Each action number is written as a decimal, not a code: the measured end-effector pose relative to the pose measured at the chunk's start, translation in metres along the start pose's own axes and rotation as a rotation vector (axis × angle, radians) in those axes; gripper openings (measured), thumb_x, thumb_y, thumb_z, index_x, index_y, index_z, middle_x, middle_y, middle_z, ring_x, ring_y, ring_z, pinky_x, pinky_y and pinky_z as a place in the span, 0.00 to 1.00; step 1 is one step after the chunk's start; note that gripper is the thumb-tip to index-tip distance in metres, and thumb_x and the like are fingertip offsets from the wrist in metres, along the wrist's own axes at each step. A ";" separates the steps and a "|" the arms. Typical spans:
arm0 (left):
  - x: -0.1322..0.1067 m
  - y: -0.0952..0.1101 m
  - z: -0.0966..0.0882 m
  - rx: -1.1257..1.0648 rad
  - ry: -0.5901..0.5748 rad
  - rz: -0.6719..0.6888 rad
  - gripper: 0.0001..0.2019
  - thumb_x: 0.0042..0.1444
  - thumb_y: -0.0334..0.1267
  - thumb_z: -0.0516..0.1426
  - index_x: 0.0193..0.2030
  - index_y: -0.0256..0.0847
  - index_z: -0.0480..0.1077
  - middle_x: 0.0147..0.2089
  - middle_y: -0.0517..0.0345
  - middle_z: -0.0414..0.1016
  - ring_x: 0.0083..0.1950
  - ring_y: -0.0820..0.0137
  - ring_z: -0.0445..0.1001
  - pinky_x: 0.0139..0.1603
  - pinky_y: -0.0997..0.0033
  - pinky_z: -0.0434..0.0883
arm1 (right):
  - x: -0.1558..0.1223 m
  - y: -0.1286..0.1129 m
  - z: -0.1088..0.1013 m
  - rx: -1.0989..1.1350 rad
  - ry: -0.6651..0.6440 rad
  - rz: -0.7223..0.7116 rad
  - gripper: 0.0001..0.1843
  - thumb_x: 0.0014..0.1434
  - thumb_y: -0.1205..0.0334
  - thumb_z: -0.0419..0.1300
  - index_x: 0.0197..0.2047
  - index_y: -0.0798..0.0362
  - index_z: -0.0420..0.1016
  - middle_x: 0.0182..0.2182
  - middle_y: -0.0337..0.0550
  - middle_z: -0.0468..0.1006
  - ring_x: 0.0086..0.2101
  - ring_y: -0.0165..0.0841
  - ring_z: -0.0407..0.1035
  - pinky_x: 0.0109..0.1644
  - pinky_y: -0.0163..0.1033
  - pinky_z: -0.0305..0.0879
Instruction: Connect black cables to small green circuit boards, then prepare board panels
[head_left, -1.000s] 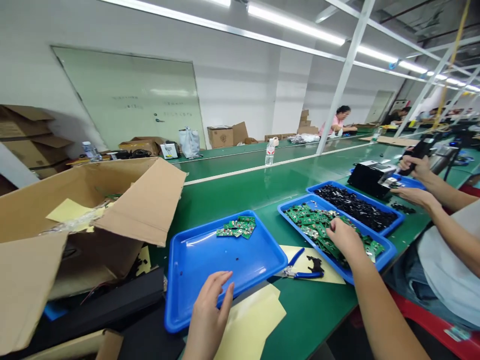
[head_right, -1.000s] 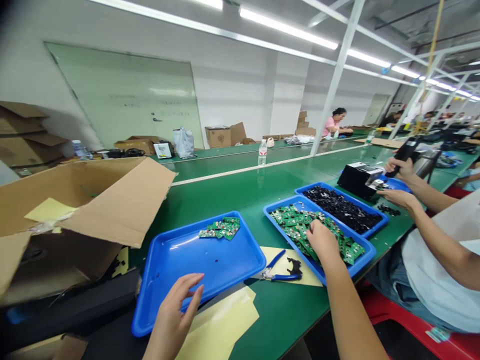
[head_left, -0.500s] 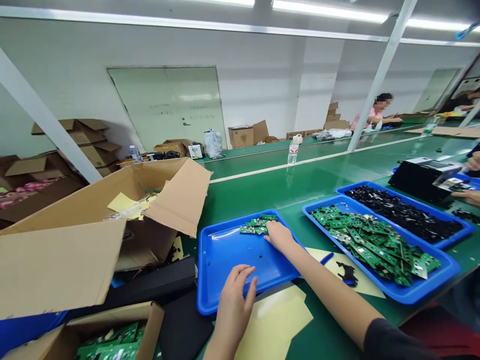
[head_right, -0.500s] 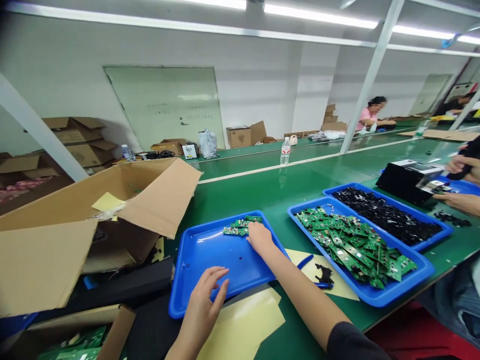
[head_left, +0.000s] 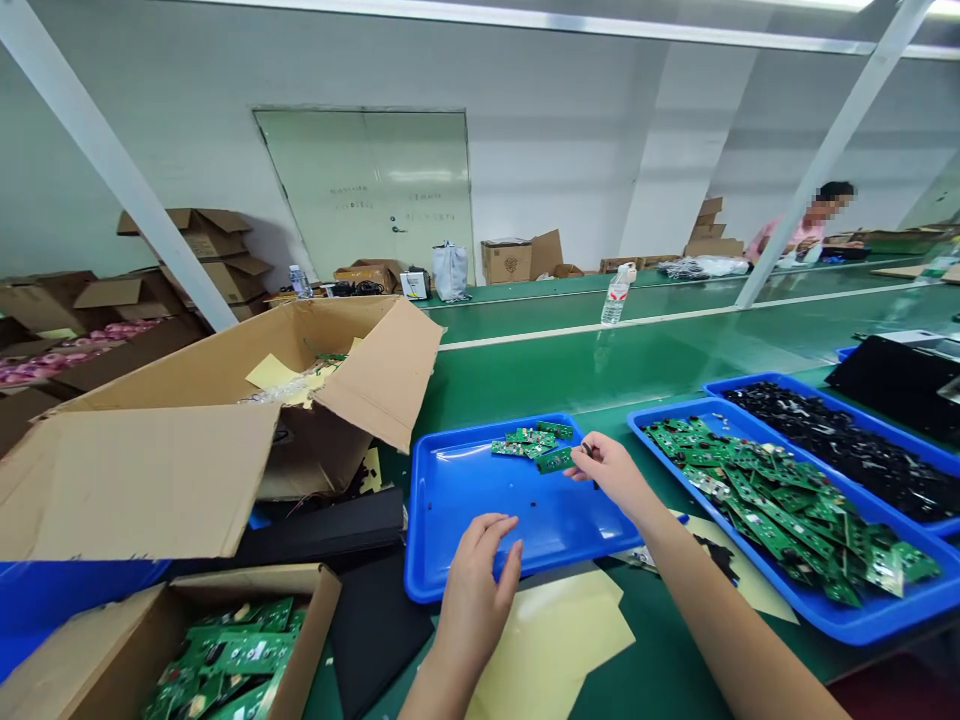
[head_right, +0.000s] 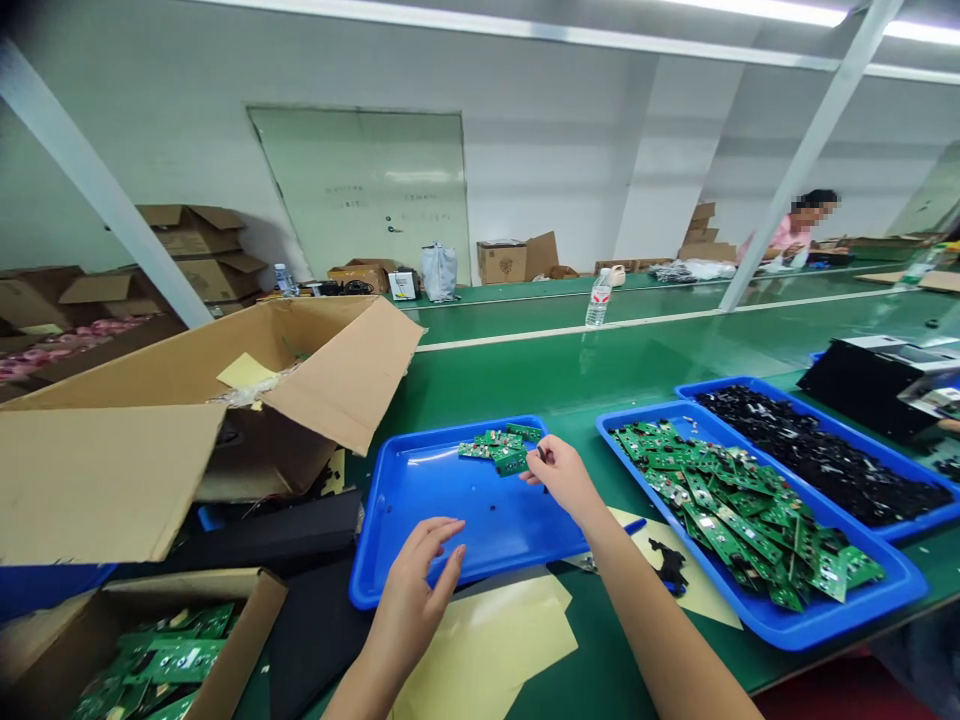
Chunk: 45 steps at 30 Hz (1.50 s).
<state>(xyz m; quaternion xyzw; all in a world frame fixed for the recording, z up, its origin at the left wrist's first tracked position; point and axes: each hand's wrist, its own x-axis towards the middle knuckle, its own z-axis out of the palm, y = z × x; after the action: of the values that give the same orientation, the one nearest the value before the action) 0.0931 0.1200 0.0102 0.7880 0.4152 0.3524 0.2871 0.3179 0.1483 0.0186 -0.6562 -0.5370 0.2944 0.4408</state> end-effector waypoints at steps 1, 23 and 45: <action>0.000 -0.002 0.001 -0.038 0.026 -0.028 0.14 0.55 0.41 0.50 0.47 0.42 0.68 0.46 0.47 0.69 0.49 0.61 0.69 0.47 0.59 0.69 | -0.005 -0.004 0.000 0.242 -0.050 0.028 0.14 0.55 0.54 0.53 0.26 0.51 0.53 0.20 0.34 0.66 0.27 0.34 0.72 0.30 0.37 0.66; 0.014 0.003 -0.012 -1.106 0.415 -0.590 0.12 0.39 0.40 0.64 0.29 0.37 0.70 0.27 0.63 0.71 0.30 0.77 0.70 0.34 0.79 0.68 | -0.049 -0.026 0.046 0.780 -0.198 0.085 0.17 0.47 0.50 0.62 0.30 0.54 0.63 0.30 0.41 0.74 0.28 0.27 0.69 0.31 0.34 0.68; 0.009 0.008 -0.001 -0.755 -0.095 -0.601 0.14 0.45 0.47 0.59 0.28 0.37 0.64 0.26 0.57 0.74 0.21 0.76 0.70 0.26 0.75 0.66 | -0.057 -0.006 0.055 0.276 -0.240 -0.299 0.31 0.58 0.64 0.48 0.63 0.54 0.42 0.25 0.36 0.67 0.27 0.29 0.65 0.33 0.36 0.64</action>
<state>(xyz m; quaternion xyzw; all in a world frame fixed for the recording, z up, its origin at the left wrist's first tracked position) 0.0996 0.1242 0.0199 0.4891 0.4540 0.3436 0.6608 0.2537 0.1081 -0.0054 -0.4633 -0.6314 0.3724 0.4981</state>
